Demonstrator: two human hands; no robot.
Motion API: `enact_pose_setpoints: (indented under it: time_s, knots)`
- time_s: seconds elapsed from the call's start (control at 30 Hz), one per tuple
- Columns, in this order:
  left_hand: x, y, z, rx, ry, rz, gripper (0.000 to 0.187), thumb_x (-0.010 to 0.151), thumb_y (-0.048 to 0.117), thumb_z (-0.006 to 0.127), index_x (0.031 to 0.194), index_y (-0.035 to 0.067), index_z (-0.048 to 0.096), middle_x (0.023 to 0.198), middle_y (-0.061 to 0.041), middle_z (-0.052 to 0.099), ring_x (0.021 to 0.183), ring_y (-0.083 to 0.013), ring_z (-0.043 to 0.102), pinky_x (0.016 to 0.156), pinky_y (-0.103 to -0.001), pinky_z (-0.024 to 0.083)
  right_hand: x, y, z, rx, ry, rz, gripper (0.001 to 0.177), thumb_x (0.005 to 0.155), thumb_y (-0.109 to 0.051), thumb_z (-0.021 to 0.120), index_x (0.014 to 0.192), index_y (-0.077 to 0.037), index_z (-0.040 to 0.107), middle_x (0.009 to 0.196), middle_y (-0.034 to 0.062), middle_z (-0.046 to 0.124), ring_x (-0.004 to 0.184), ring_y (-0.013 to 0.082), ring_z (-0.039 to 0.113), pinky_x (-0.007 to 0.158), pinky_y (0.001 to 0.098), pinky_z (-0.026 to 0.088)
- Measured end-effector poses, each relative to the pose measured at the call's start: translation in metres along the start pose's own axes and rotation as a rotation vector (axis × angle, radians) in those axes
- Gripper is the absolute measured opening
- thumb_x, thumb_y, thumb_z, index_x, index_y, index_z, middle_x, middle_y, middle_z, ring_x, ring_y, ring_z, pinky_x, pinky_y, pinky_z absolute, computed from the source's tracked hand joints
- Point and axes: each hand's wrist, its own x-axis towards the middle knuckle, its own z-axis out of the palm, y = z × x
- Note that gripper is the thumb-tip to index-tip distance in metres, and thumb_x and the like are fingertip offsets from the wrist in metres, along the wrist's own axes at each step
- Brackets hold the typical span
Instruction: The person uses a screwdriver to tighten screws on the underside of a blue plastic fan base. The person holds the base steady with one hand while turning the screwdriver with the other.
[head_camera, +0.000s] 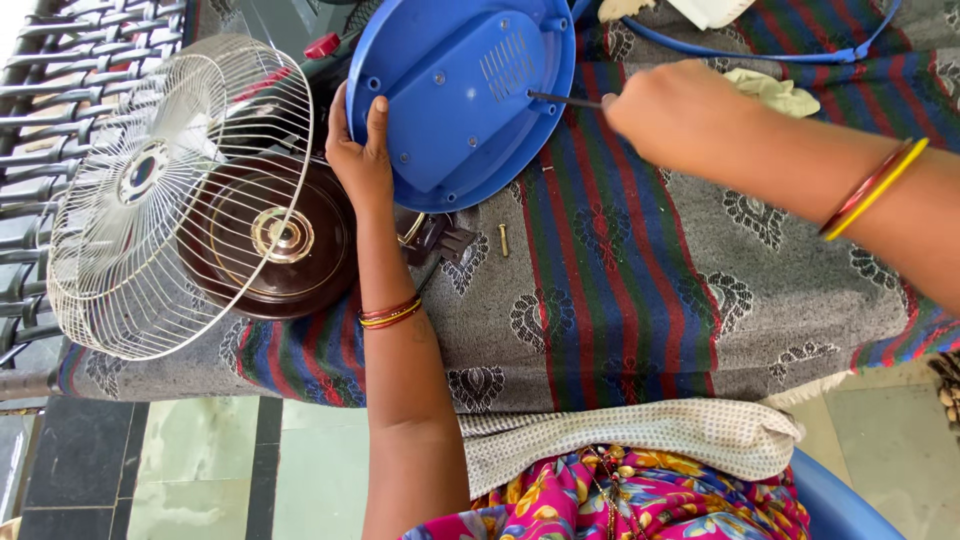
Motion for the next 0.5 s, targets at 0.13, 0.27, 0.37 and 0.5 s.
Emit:
enact_pose_setpoints:
  time_s: [0.13, 0.27, 0.37, 0.5]
  knots:
    - [-0.002, 0.008, 0.000, 0.045, 0.006, 0.025, 0.057, 0.097, 0.038, 0.077, 0.136, -0.001, 0.062, 0.118, -0.015, 0.075, 0.107, -0.0208, 0.072, 0.096, -0.033, 0.058, 0.001, -0.019, -0.019, -0.369, 0.049, -0.180, 0.043, 0.088, -0.013, 0.067, 0.127, 0.004, 0.071, 0.074, 0.0109, 0.073, 0.066, 0.0232, 0.074, 0.055, 0.0346, 0.059]
    - [-0.004, 0.008, -0.001, -0.029, 0.005, -0.002, 0.059, 0.096, 0.039, 0.077, 0.136, -0.002, 0.061, 0.119, -0.015, 0.074, 0.108, -0.0212, 0.072, 0.097, -0.033, 0.057, 0.009, 0.010, -0.008, 0.317, -0.068, 0.185, 0.028, 0.087, -0.019, 0.072, 0.115, -0.014, 0.075, 0.083, 0.0141, 0.072, 0.076, 0.0321, 0.072, 0.065, 0.0424, 0.056]
    - [-0.003, 0.008, -0.001, -0.035, 0.018, -0.020, 0.061, 0.095, 0.040, 0.077, 0.135, -0.003, 0.061, 0.116, -0.014, 0.074, 0.105, -0.0205, 0.073, 0.094, -0.033, 0.059, 0.011, 0.045, 0.011, 0.999, -0.216, 0.431, 0.054, 0.087, -0.021, 0.072, 0.140, -0.018, 0.062, 0.085, 0.0142, 0.072, 0.069, 0.0310, 0.070, 0.056, 0.0413, 0.052]
    - [-0.004, 0.005, -0.001, -0.034, 0.002, -0.008, 0.060, 0.095, 0.040, 0.078, 0.134, -0.003, 0.063, 0.113, -0.014, 0.076, 0.103, -0.0201, 0.074, 0.093, -0.032, 0.060, 0.004, 0.061, 0.018, 0.777, -0.048, 0.262, 0.047, 0.089, -0.025, 0.074, 0.133, -0.013, 0.066, 0.089, 0.0105, 0.074, 0.075, 0.0199, 0.071, 0.065, 0.0365, 0.055]
